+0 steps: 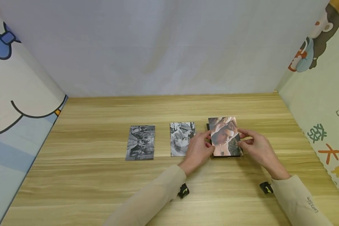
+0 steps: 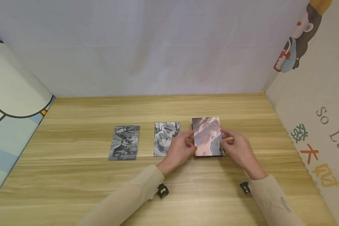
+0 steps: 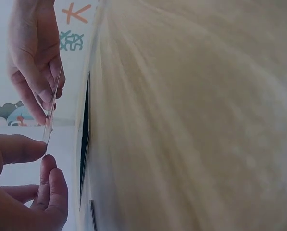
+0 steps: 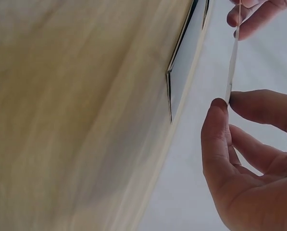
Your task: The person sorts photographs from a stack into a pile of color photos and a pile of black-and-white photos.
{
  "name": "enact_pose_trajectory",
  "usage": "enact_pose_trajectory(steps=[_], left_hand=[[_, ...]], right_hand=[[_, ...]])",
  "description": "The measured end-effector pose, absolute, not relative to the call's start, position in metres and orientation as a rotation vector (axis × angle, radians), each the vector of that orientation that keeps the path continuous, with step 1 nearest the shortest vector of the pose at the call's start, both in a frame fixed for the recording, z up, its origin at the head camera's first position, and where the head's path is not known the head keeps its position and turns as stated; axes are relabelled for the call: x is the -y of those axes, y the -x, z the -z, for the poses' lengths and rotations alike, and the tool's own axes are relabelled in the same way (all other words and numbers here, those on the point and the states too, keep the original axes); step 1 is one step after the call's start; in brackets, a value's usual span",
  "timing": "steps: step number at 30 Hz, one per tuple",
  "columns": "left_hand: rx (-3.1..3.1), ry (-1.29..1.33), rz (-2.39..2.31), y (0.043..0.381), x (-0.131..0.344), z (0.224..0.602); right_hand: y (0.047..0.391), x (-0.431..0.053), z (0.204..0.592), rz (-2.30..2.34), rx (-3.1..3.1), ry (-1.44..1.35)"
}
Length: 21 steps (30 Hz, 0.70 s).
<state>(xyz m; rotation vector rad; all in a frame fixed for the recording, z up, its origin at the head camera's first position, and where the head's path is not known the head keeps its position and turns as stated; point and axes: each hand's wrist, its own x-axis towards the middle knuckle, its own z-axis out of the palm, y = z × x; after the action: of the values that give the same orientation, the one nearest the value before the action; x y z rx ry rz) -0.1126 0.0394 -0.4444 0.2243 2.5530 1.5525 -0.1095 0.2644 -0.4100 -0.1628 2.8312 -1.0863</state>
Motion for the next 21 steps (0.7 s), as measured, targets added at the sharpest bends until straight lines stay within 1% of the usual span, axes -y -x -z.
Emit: enact_pose_trajectory(steps=[21], left_hand=[[-2.649, -0.284, -1.392, 0.1200, -0.0407, 0.4516]], right_hand=[[0.1187, -0.2664, 0.4167, 1.036, -2.812, 0.188]])
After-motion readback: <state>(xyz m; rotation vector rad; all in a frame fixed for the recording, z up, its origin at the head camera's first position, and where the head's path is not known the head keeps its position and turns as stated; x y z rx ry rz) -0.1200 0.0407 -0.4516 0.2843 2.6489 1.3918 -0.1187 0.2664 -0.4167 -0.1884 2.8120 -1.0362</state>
